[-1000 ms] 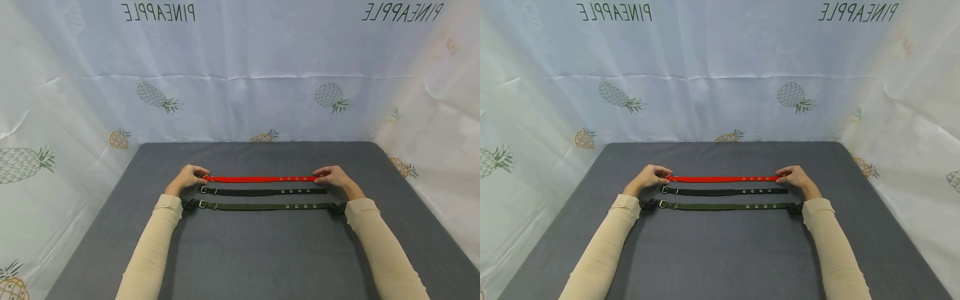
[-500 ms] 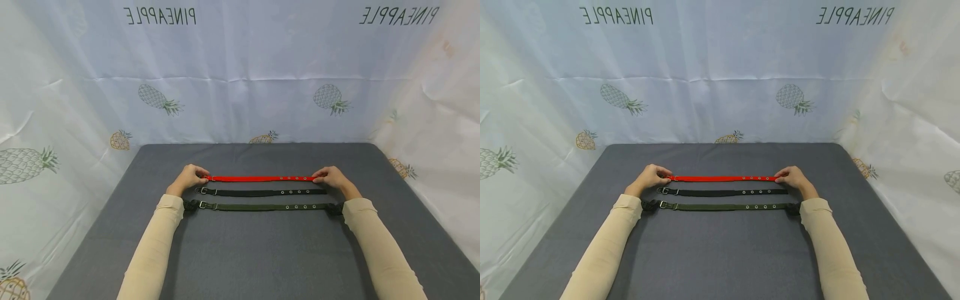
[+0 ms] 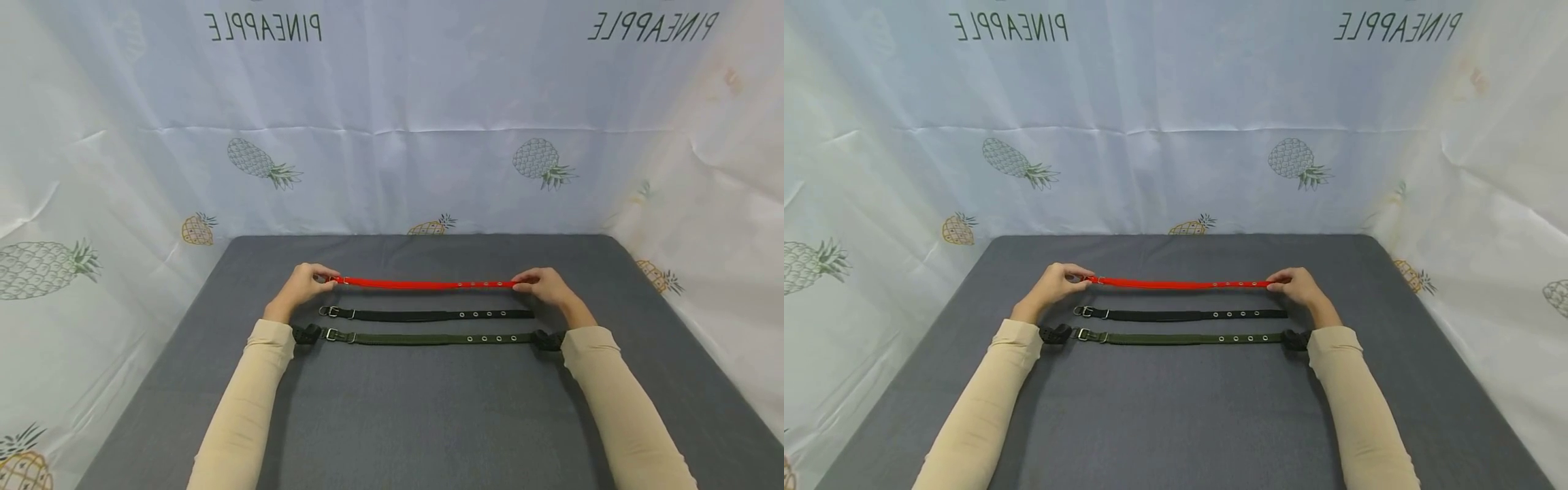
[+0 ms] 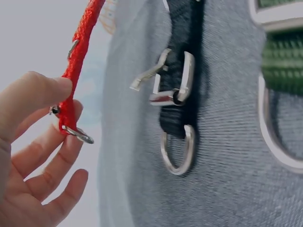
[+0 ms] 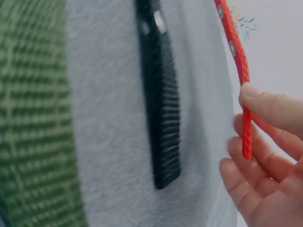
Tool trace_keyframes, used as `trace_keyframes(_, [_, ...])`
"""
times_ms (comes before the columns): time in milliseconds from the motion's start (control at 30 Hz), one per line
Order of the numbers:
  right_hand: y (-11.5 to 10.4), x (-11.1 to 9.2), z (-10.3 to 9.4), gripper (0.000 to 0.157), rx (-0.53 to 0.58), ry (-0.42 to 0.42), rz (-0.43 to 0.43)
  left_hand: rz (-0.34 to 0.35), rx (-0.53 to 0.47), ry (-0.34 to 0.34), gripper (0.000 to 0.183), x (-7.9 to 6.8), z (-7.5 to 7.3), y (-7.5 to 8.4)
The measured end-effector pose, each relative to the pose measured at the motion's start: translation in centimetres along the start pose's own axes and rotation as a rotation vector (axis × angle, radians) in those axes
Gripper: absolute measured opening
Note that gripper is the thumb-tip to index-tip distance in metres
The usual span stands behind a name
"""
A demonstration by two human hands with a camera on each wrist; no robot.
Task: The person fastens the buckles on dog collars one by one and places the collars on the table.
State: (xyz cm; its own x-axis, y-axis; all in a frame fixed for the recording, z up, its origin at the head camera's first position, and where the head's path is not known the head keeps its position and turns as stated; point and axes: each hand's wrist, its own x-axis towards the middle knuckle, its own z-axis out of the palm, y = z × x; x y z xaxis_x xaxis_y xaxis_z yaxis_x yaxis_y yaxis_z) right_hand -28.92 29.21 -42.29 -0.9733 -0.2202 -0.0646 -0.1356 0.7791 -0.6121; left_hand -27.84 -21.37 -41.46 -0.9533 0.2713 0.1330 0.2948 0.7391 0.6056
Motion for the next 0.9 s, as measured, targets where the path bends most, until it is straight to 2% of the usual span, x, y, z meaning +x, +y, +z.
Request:
trace_keyframes(367, [-0.8, -0.7, -0.3, 0.037, 0.122, 0.018, -0.001, 0.104, -0.042, 0.14, 0.02, -0.6, -0.4, 0.2])
trace_keyframes(667, [-1.6, -1.3, -0.6, 0.04, 0.189, 0.103, 0.014, 0.049, -0.087, 0.207, 0.019, -1.3, -0.7, 0.9])
trace_keyframes(900, [-2.5, -1.9, -0.9, 0.04, 0.175, 0.187, 0.02, 0.033, -0.125, 0.23, 0.018, -1.7, -0.8, 1.3])
